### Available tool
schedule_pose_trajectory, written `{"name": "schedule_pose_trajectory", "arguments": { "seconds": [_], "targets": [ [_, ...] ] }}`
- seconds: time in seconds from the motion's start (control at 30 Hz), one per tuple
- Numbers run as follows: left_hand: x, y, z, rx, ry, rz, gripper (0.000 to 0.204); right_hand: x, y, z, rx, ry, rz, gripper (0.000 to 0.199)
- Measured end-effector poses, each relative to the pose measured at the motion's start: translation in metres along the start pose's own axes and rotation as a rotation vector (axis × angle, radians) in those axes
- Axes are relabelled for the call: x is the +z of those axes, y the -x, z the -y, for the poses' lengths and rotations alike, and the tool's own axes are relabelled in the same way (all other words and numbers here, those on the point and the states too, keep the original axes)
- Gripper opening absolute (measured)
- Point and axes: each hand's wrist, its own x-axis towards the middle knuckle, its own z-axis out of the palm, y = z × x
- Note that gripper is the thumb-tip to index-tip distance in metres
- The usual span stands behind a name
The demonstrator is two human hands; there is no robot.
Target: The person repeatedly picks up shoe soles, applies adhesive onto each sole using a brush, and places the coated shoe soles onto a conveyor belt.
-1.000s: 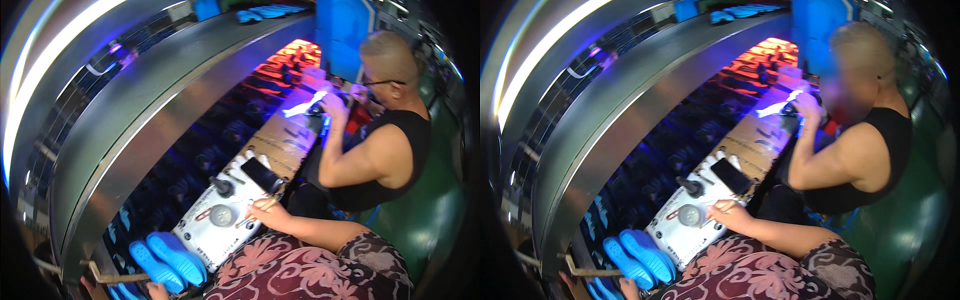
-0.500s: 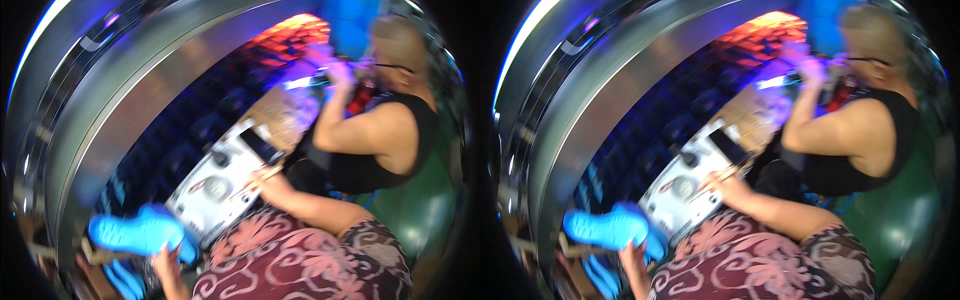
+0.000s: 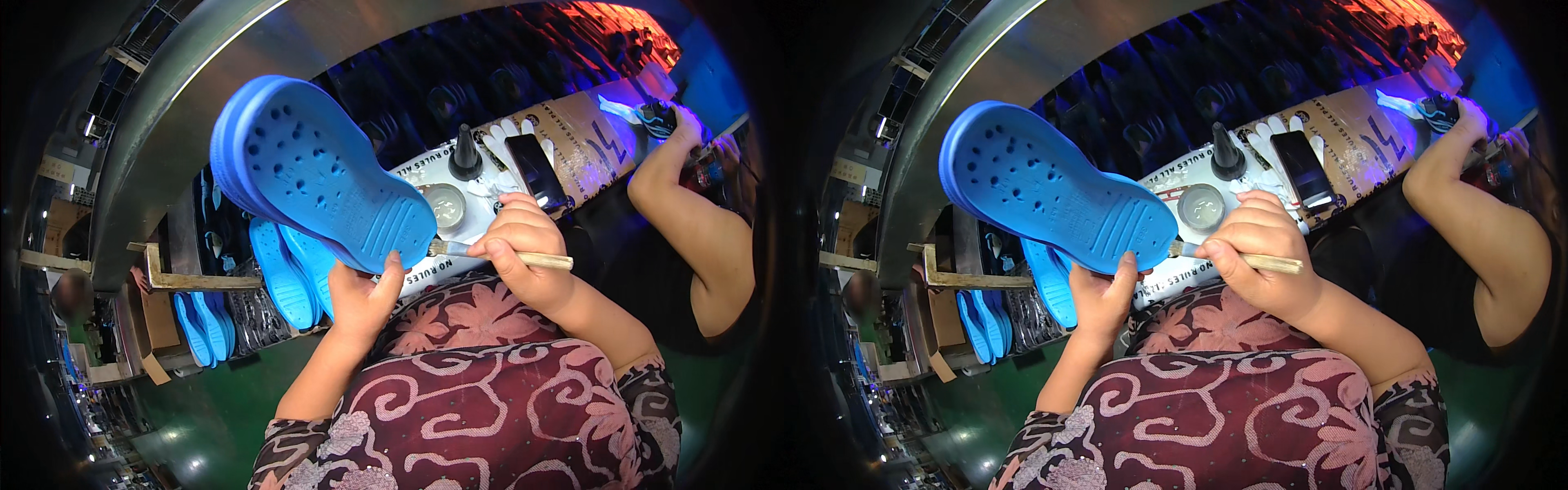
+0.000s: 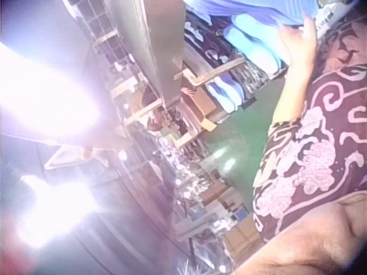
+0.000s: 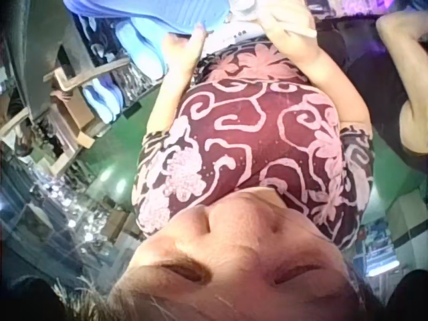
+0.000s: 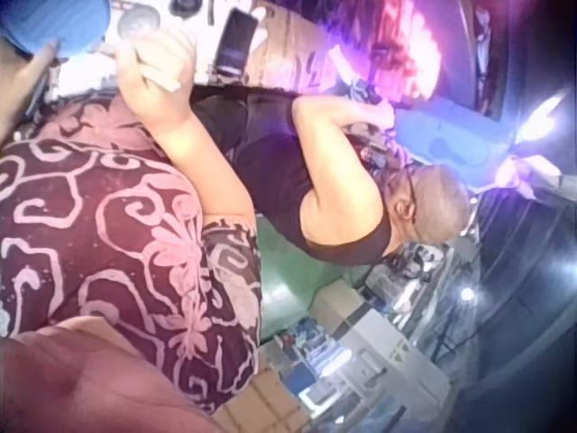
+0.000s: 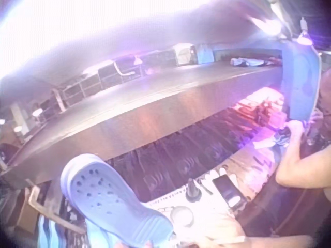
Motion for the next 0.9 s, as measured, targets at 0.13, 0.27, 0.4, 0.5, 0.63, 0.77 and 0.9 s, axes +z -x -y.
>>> {"name": "schedule_pose_trajectory", "arguments": {
  "seconds": [0.13, 0.27, 0.4, 0.5, 0.63, 0.77, 0.9],
  "targets": [
    [0.001, 0.000, -0.004, -0.047, 0.023, 0.004, 0.031, 0.006, 0.001, -0.002, 0.009, 0.107, 0.040, 0.016],
    [0.000, 0.002, -0.002, 0.023, 0.014, -0.009, 0.030, -0.002, 0.003, -0.009, 0.064, 0.123, 0.025, 0.020],
    [0.000, 0.001, 0.009, 0.086, -0.076, -0.028, 0.027, -0.005, 0.000, -0.006, 0.042, 0.092, 0.019, 0.019],
    [0.003, 0.001, 0.007, 0.120, -0.109, -0.024, 0.025, 0.003, 0.001, -0.005, -0.016, 0.042, 0.048, 0.015],
    [0.003, 0.000, 0.006, 0.072, -0.098, -0.017, 0.025, 0.002, 0.001, -0.006, -0.044, 0.176, 0.042, 0.014],
    [0.005, 0.002, 0.009, 0.070, -0.042, -0.070, 0.025, -0.002, 0.002, -0.008, -0.028, 0.141, 0.005, 0.015],
    [0.004, 0.002, 0.012, 0.063, -0.021, -0.071, 0.026, 0.006, -0.001, 0.004, -0.101, 0.153, 0.105, 0.011]
  ]
}}
